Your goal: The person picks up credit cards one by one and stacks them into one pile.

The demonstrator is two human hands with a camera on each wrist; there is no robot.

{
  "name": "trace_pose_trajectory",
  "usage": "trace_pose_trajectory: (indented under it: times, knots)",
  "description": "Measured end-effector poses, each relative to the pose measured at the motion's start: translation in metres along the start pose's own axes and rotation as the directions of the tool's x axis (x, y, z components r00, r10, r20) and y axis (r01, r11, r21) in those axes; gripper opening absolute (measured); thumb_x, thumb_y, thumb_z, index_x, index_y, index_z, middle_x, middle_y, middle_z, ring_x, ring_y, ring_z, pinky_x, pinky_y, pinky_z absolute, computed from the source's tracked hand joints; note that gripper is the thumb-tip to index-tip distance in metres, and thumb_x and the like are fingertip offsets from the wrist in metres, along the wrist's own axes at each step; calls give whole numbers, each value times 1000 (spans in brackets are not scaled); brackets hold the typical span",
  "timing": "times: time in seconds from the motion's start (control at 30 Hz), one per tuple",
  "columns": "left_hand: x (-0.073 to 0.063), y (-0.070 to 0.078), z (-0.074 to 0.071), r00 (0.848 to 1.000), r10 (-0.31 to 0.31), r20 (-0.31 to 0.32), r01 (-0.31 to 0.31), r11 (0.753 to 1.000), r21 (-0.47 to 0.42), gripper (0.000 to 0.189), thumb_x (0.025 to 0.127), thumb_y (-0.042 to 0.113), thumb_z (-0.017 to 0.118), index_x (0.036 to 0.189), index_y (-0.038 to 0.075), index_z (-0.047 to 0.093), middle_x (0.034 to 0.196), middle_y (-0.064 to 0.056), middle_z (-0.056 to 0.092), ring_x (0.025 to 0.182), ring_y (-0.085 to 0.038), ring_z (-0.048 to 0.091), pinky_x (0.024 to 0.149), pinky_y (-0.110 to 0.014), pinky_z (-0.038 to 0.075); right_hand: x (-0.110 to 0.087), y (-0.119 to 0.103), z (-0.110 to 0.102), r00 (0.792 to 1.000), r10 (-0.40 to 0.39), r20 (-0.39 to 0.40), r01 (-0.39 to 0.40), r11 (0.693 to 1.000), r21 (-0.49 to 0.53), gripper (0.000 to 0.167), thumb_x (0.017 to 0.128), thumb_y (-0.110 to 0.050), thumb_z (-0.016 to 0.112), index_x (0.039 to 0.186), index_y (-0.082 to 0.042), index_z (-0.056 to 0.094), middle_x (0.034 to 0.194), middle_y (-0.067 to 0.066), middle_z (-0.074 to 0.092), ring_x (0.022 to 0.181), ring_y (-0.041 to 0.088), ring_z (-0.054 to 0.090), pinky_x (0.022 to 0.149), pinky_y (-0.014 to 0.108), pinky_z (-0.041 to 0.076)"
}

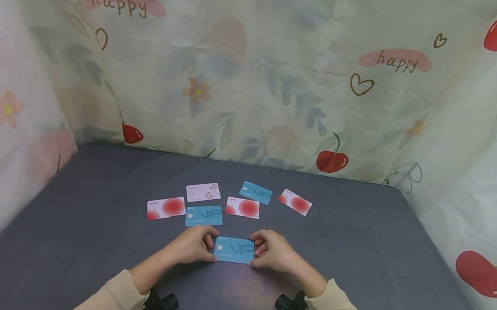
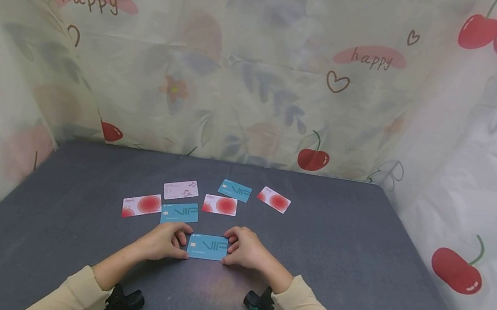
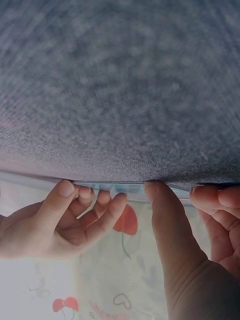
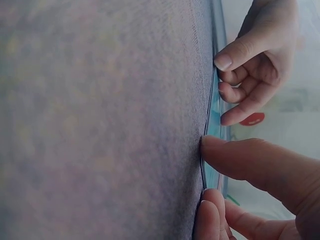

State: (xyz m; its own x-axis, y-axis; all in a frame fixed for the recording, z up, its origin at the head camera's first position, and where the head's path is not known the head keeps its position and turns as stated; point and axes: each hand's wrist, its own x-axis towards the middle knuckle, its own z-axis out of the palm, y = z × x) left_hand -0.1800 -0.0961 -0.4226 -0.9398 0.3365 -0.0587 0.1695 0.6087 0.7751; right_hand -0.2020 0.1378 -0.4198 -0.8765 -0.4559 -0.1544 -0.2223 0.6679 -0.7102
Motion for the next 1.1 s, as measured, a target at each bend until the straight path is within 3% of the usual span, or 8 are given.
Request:
trace_pose_trajectory:
  times: [0.8, 1.1]
  knots:
    - [5, 3, -4, 999, -40, 27, 41, 999, -35, 50, 70, 8, 80, 114, -3, 58, 81, -7, 58, 65, -12, 52, 60, -21, 44, 0, 3, -7, 1000, -17, -18, 18, 999, 42, 48, 72, -12, 79, 113, 0, 58, 99, 10, 57, 78, 13, 56, 71, 24, 53]
    - [10, 9, -6, 1000, -16, 27, 16, 999, -29, 51, 70, 8, 79, 116, -4, 58, 82, -8, 59, 67, -12, 54, 59, -21, 46, 0, 7, -13, 999, -12, -41, 14, 999, 48, 46, 73, -15, 78, 113, -2, 59, 99, 10, 58, 78, 13, 58, 70, 25, 53]
